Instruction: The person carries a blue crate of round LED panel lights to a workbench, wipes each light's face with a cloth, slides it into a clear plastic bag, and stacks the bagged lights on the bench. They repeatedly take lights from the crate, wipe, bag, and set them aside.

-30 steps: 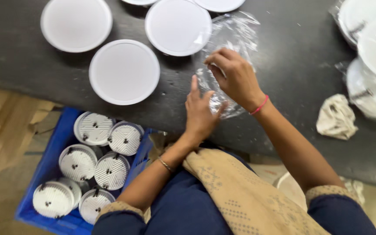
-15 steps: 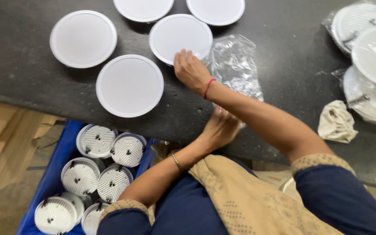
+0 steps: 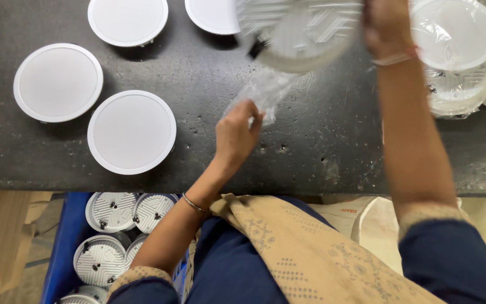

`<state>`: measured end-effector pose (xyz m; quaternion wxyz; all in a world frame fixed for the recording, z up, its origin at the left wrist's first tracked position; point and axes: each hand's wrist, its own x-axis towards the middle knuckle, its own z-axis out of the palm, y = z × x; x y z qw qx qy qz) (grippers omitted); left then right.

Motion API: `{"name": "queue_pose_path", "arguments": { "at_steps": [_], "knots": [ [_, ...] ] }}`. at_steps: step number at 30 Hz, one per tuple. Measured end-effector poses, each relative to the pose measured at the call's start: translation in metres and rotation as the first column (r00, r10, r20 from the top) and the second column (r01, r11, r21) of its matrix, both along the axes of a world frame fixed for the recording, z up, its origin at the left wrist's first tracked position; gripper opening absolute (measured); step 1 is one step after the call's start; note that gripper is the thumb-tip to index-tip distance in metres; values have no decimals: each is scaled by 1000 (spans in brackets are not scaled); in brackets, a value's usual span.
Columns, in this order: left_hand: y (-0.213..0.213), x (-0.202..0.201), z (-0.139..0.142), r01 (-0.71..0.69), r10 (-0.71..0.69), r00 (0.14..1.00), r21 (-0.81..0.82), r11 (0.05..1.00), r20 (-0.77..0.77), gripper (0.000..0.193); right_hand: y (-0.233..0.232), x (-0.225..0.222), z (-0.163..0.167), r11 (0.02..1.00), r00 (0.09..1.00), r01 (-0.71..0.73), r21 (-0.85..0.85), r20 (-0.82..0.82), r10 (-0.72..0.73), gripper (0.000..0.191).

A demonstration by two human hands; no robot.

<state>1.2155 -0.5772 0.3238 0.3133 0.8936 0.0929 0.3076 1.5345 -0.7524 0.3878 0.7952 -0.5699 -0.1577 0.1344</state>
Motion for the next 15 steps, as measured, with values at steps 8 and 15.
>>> {"name": "queue_pose_path", "arguments": {
  "at_steps": [8, 15],
  "knots": [
    [31, 46, 35, 21, 46, 987, -414, 910, 152, 14, -155, -109, 15, 946, 955, 123, -300, 295, -31, 33],
    [19, 84, 34, 54, -75, 991, 186, 981, 111, 35, -217, -96, -68, 749, 741, 639, -176, 405, -536, 21]
  ]
}}
